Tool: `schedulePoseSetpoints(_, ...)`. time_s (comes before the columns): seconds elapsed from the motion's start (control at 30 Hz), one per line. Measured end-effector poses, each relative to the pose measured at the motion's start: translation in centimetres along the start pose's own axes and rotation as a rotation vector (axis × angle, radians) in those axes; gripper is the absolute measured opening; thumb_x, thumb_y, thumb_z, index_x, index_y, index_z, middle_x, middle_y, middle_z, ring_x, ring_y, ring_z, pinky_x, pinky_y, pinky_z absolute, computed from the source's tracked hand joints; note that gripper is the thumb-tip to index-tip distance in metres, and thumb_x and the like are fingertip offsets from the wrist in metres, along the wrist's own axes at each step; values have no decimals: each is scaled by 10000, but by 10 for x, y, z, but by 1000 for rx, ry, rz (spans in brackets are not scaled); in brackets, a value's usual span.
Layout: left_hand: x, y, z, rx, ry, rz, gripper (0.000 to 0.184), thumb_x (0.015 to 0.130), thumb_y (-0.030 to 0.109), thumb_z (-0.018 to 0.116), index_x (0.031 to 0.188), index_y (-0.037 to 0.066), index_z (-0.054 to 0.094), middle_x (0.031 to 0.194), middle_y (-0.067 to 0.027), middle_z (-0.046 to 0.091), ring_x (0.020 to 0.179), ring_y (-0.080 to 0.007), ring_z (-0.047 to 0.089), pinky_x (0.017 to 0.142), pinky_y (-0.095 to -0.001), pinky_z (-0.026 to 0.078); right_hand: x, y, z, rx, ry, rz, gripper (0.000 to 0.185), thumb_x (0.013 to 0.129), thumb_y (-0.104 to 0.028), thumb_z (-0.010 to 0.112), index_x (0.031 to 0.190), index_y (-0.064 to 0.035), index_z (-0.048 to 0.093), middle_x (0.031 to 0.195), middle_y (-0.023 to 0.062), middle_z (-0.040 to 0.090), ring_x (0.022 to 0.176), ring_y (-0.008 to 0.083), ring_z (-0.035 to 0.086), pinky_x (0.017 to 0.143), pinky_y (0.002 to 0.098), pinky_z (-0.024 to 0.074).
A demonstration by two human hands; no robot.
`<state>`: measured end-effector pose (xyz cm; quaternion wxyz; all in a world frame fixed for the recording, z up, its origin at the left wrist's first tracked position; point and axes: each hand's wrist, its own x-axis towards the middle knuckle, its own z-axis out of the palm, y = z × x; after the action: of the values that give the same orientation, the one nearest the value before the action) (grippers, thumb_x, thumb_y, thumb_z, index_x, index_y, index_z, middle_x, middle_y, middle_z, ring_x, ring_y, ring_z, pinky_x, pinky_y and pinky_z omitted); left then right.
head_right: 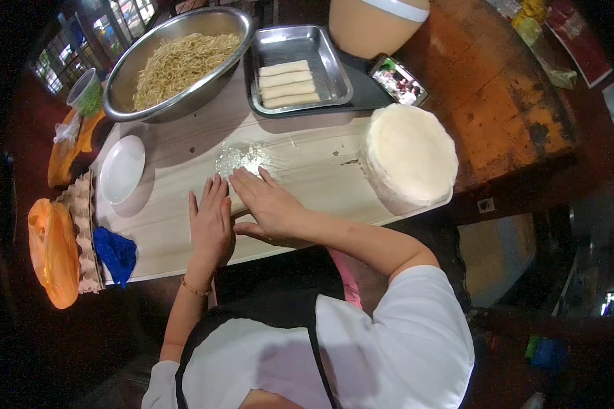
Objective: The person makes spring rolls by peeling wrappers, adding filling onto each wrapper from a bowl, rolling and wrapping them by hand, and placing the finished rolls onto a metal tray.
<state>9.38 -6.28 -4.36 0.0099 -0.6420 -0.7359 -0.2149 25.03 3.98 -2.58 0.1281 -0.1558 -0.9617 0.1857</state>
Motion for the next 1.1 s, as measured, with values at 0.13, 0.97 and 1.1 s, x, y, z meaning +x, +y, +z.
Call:
schedulePoseSetpoints(0.13, -1, -1, 2, -7, 5, 2, 432, 1043, 229, 355, 1396, 13, 480, 1475, -161, 453, 1413, -290, 365, 1180, -539, 160, -2, -1, 0, -21, 10, -20, 900, 923, -554, 546, 1473, 87, 235, 1529, 292, 275, 1458, 387, 230, 1195, 508, 167)
schedulePoseSetpoints(0.97, 11, -11, -3, -447, 235, -10, 187, 886, 228, 679, 936, 60, 742, 949, -116, 691, 889, -260, 658, 744, -355, 509, 3, 26, 11, 198, 293, -175, 315, 921, -275, 615, 1173, -97, 548, 1232, 159, 574, 1207, 332, 517, 1104, 561, 240)
schedulePoseSetpoints(1.1, 23, -19, 1, -582, 126, -120, 209, 874, 233, 689, 938, 39, 739, 824, -124, 703, 706, -248, 662, 653, -344, 510, 6, 30, 9, 87, 330, -140, 244, 898, -327, 655, 1056, -143, 624, 1054, 72, 599, 1081, 271, 547, 969, 472, 325)
